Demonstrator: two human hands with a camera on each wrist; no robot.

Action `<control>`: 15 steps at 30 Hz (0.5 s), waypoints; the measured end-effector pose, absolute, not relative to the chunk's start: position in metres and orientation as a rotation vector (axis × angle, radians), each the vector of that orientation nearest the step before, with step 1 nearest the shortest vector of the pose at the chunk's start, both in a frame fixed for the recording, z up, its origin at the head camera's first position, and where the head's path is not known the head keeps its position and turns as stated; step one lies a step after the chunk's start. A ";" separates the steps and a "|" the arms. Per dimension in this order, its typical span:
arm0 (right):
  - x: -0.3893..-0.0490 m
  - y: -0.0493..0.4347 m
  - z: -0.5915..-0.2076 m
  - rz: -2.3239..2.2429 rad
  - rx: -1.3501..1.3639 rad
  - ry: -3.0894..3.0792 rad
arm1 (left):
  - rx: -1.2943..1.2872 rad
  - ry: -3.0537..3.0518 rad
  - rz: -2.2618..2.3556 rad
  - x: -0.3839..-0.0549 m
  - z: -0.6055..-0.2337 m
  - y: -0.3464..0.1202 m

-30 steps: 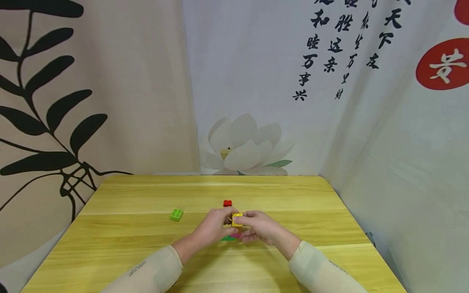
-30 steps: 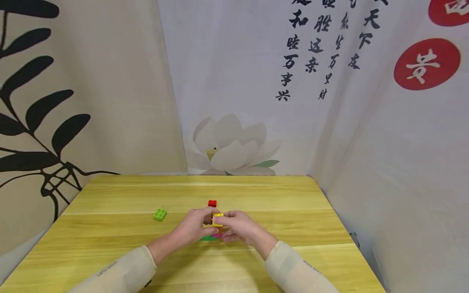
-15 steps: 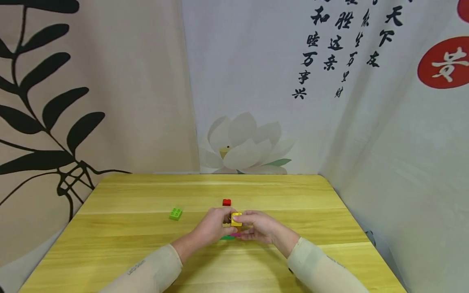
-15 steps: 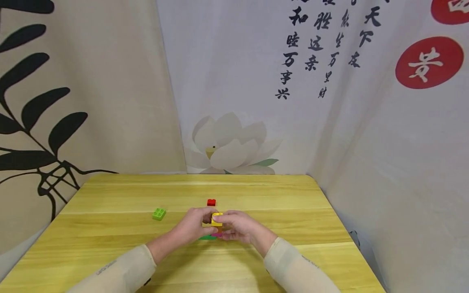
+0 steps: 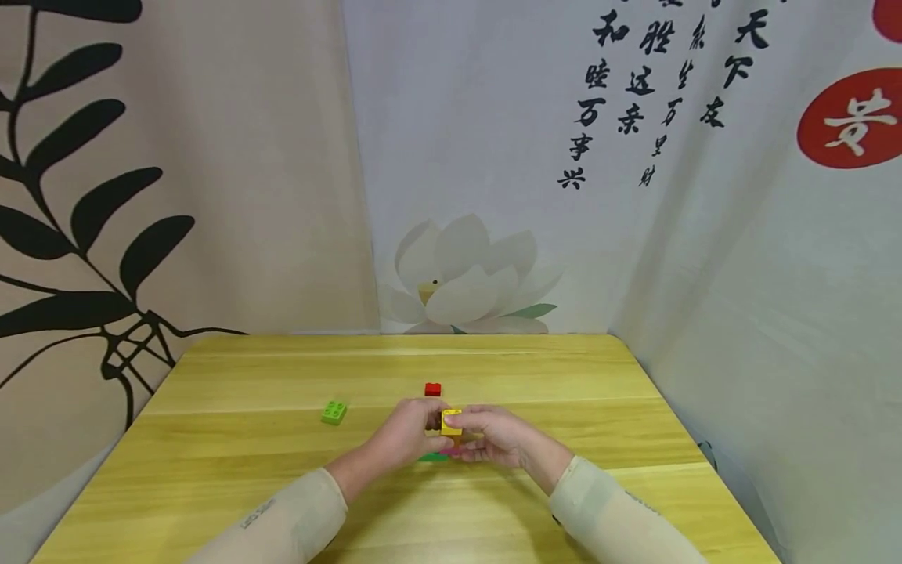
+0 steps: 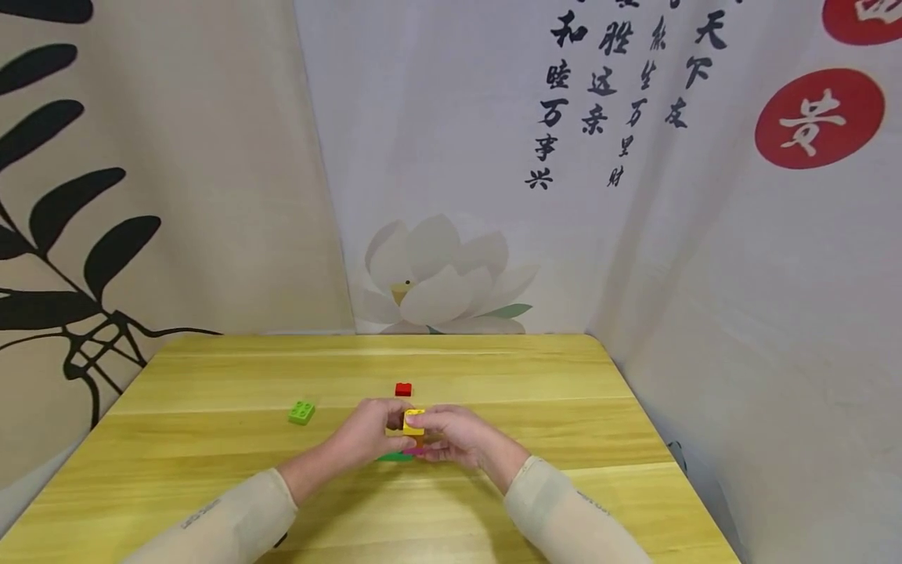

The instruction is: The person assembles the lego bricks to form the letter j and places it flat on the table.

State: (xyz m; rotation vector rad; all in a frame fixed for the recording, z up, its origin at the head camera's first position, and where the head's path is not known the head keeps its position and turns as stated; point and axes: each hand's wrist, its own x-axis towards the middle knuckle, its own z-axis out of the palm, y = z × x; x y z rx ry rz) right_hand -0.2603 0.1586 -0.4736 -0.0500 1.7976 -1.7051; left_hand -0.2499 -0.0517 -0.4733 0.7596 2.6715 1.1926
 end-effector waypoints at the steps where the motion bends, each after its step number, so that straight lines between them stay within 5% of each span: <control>1: -0.260 0.158 -0.474 -1.700 -0.053 1.801 | 0.758 2.687 1.167 -0.249 -0.473 -0.052; 8: -0.259 0.159 -0.477 -1.686 -0.062 1.795 | 0.741 2.881 0.894 -0.248 -0.466 -0.071; 15: -0.259 0.160 -0.474 -1.680 -0.049 1.807 | 0.615 3.145 0.555 -0.267 -0.467 -0.156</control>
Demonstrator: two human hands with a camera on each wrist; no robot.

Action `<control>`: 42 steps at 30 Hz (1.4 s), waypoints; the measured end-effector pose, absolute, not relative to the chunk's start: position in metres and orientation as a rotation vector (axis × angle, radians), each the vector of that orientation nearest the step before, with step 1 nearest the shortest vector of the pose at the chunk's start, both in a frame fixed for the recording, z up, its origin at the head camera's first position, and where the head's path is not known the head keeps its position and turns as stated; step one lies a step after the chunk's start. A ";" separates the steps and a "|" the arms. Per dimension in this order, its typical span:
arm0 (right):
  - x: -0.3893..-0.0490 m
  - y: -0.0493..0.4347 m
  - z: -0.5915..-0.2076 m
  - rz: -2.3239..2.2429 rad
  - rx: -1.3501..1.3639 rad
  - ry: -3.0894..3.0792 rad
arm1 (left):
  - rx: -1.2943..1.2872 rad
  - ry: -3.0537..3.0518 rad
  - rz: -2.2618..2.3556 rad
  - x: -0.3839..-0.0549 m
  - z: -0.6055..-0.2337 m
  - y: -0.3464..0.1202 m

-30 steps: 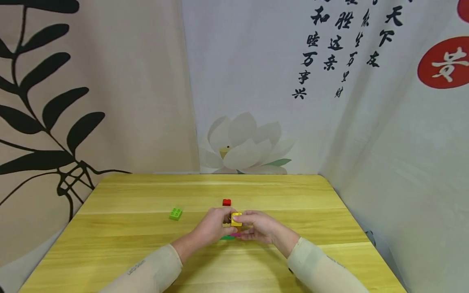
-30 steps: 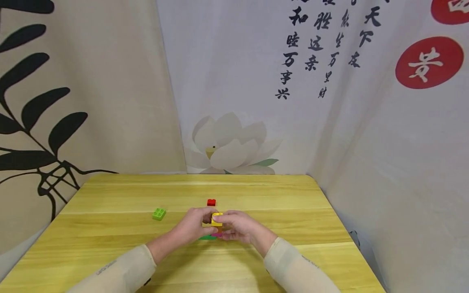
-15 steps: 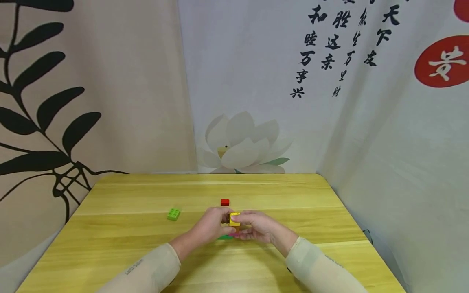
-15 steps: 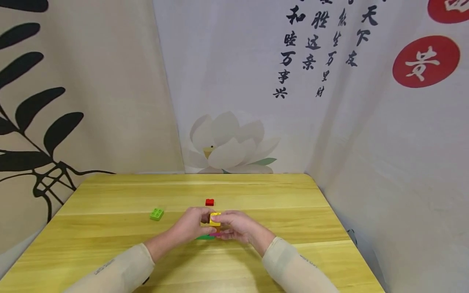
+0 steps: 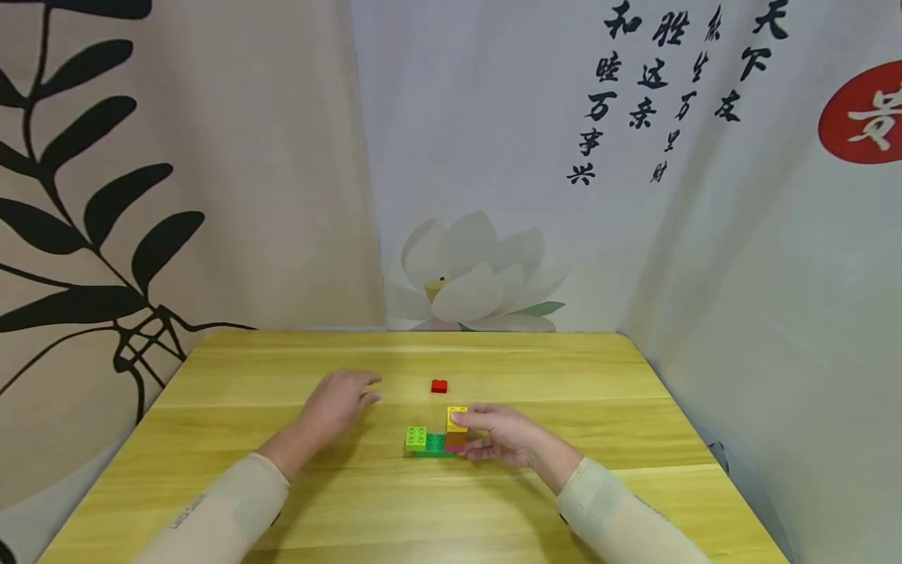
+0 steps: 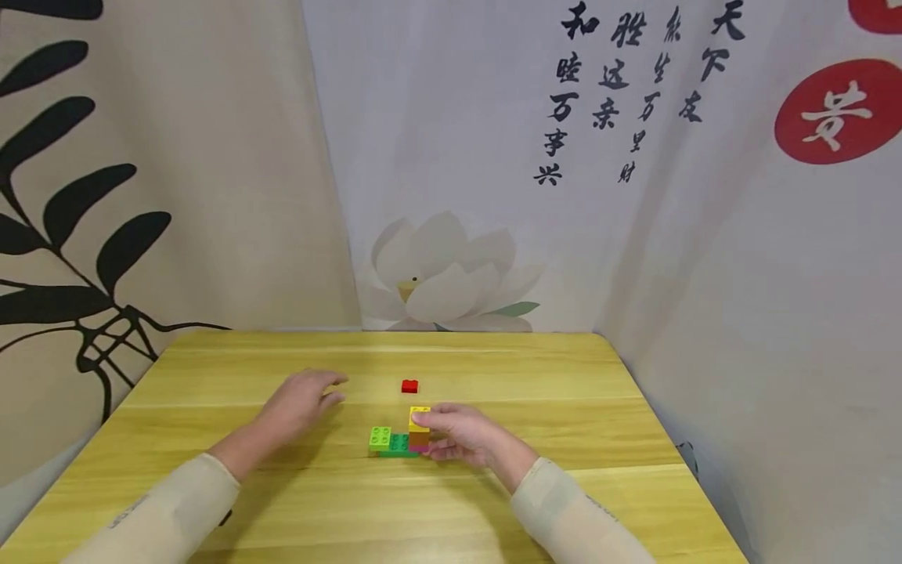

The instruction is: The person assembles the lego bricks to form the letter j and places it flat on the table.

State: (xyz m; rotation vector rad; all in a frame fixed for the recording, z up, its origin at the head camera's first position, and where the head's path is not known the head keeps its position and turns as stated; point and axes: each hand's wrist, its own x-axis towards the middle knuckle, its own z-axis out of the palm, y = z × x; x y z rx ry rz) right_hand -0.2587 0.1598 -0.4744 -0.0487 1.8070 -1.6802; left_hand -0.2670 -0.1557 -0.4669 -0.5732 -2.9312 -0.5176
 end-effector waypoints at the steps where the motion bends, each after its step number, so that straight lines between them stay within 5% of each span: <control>1: -0.259 0.160 -0.474 -1.683 -0.045 1.810 | -0.563 -2.963 -0.496 -0.269 -0.468 -0.168; 8: -0.259 0.161 -0.472 -1.652 -0.096 1.851 | -0.584 -3.141 -0.452 -0.277 -0.475 -0.206; 42: -0.241 0.165 -0.473 -1.577 -0.330 2.362 | -0.428 -3.140 -0.482 -0.284 -0.487 -0.204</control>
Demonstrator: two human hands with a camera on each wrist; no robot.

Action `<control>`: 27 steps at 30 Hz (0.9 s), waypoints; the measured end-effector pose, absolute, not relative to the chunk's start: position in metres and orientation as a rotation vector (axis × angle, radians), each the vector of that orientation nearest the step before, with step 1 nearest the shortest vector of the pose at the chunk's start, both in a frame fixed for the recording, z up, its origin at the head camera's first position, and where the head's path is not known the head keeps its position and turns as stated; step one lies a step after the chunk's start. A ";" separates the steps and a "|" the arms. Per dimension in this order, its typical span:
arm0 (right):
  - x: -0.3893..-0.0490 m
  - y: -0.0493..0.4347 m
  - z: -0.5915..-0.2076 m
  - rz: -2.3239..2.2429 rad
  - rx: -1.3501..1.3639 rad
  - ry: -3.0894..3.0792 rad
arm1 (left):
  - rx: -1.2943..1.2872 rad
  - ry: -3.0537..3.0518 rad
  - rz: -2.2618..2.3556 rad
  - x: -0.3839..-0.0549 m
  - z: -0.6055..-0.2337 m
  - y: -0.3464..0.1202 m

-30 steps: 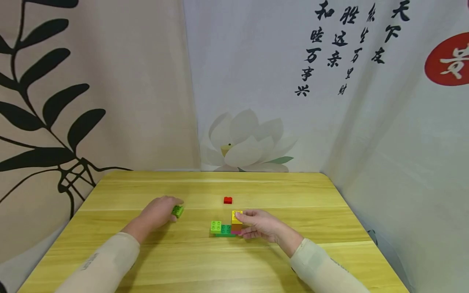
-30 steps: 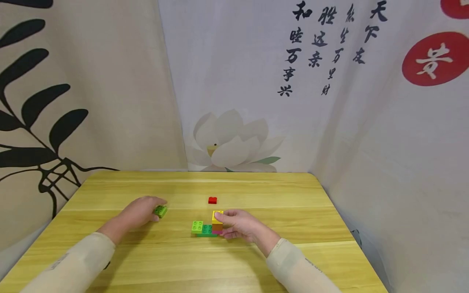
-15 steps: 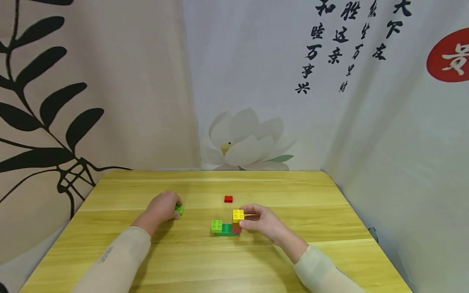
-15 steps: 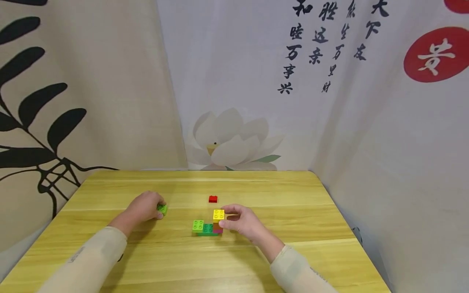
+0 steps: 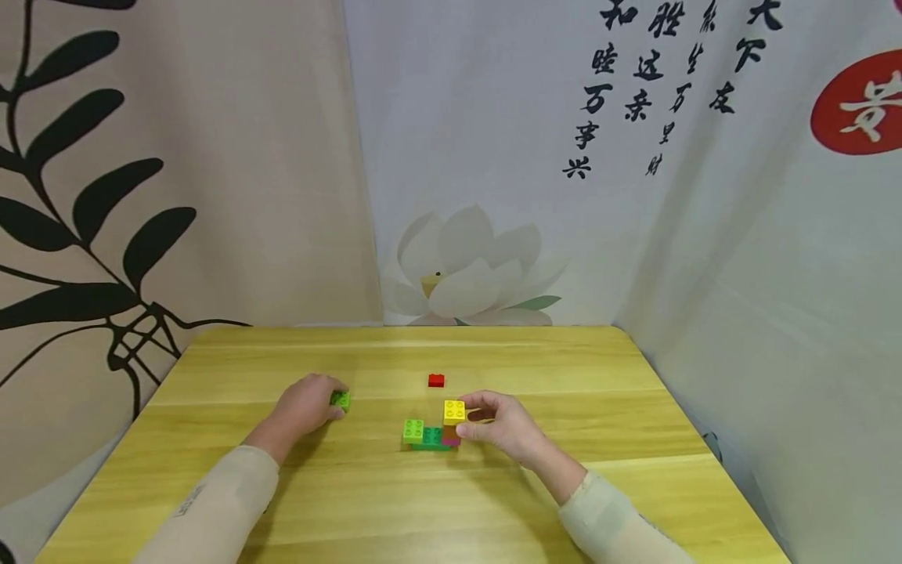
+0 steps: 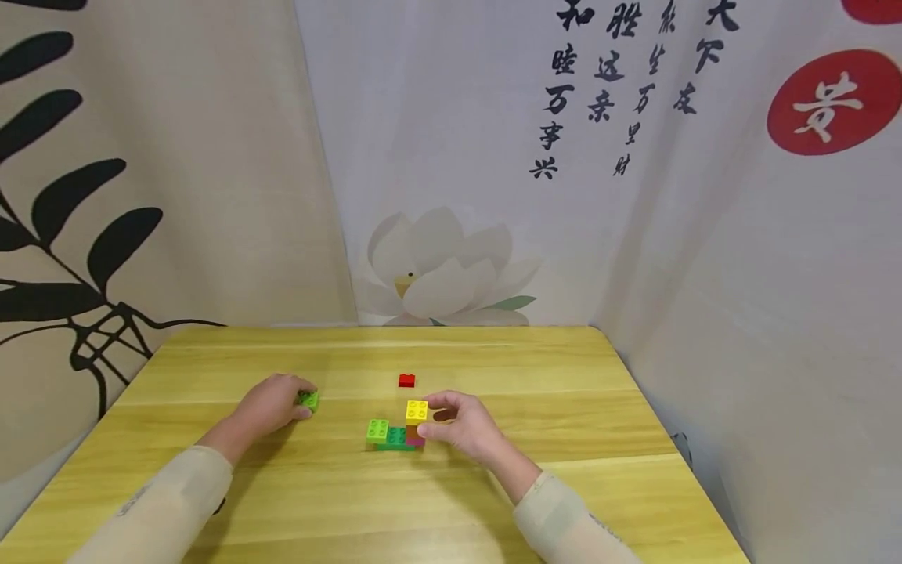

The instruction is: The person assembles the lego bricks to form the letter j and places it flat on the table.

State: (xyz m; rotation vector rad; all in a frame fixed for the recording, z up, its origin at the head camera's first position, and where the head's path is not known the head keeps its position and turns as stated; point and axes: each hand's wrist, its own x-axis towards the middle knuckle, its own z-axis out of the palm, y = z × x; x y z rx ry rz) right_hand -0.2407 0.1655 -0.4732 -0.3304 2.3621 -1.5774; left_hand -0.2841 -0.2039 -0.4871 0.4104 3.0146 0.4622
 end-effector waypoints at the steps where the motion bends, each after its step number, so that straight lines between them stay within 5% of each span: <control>1: -0.241 0.166 -0.473 -1.573 -0.333 2.367 | 0.418 3.021 0.458 -0.284 -0.488 -0.204; 27: -0.234 0.168 -0.468 -1.539 -0.427 2.475 | 0.294 2.897 1.257 -0.263 -0.466 -0.138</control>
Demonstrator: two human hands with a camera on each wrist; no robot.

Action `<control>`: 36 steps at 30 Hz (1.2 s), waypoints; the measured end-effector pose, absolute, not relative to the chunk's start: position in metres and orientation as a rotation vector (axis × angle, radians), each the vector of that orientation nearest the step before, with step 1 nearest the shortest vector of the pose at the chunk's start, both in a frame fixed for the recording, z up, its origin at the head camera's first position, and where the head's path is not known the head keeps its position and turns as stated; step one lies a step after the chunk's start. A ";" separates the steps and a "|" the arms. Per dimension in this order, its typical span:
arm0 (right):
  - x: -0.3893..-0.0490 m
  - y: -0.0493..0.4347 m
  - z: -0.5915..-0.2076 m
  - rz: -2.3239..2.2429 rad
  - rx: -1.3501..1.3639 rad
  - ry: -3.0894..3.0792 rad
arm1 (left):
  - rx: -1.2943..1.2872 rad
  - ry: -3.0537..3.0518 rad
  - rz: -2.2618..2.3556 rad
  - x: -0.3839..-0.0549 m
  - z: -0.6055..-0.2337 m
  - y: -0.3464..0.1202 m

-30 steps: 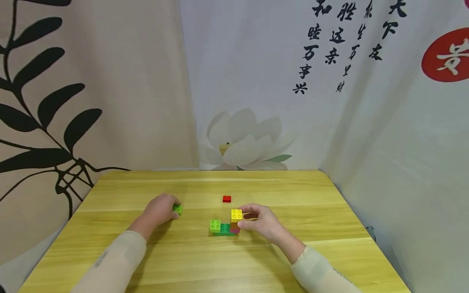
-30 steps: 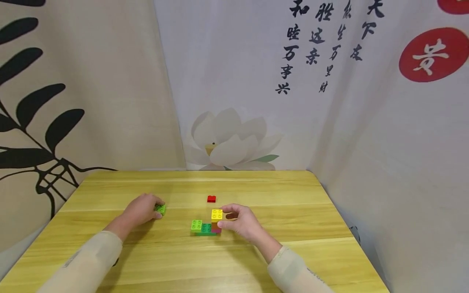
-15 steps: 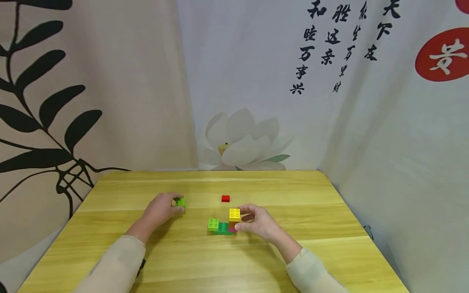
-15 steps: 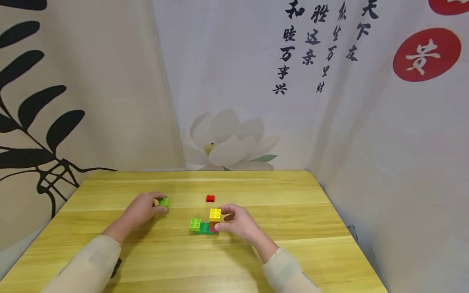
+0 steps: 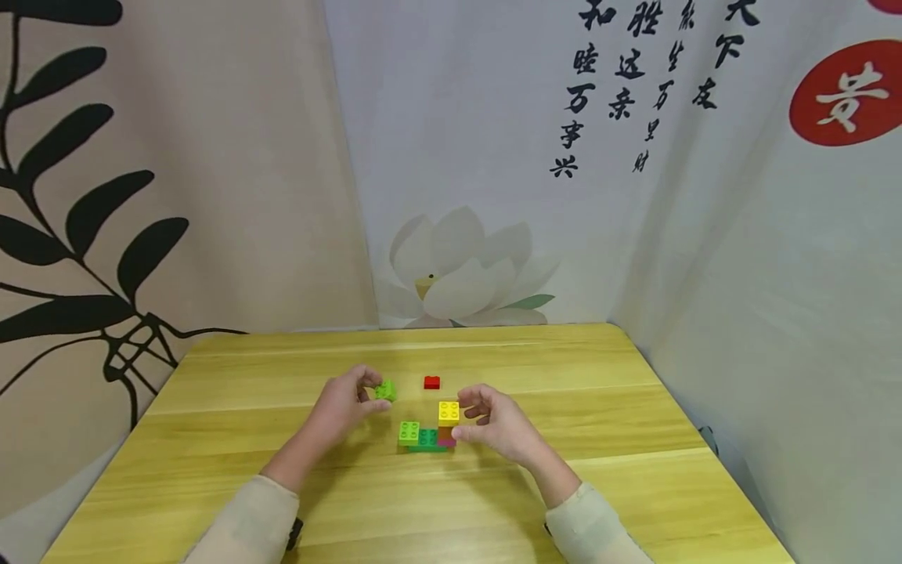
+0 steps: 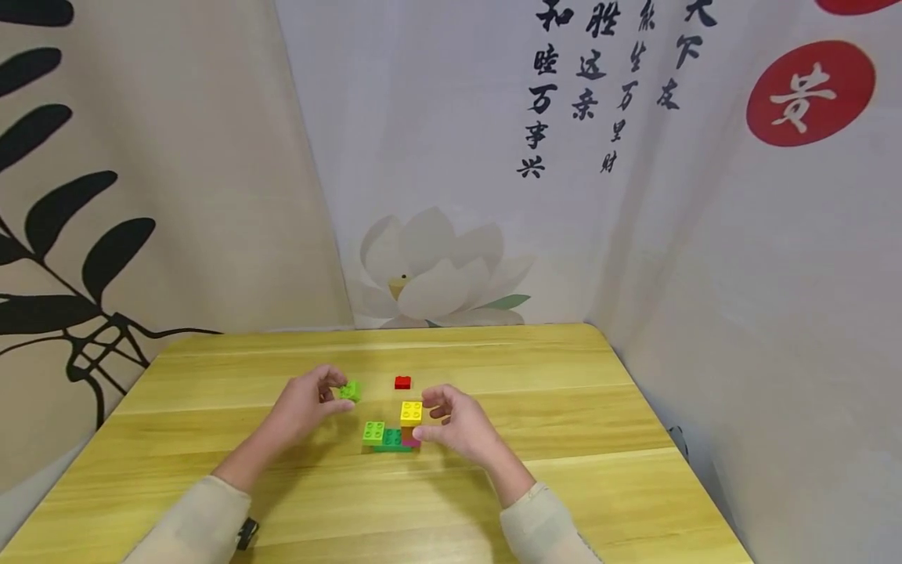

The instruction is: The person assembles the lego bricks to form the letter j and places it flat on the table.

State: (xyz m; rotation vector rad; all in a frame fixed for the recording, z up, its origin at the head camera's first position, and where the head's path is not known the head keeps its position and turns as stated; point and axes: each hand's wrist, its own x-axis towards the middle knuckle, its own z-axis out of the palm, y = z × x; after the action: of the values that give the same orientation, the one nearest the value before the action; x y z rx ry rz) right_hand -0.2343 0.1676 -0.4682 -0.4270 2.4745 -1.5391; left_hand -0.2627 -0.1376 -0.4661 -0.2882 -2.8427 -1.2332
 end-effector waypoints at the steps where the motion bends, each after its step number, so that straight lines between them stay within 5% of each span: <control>1: -0.235 0.167 -0.469 -1.526 -0.429 2.487 | -0.305 -2.836 -1.238 -0.262 -0.465 -0.135; 26: -0.236 0.162 -0.472 -1.516 -0.491 2.477 | -0.830 -2.748 -1.193 -0.237 -0.443 -0.071; 36: -0.235 0.161 -0.471 -1.521 -0.489 2.477 | -0.848 -2.762 -1.056 -0.236 -0.448 -0.063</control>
State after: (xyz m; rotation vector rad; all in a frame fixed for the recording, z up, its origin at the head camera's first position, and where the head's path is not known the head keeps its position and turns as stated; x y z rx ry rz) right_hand -0.2346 0.1614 -0.4707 -0.4888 2.4775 -1.5210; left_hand -0.2355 -0.0632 -0.4482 -0.8477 -2.7616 -1.0557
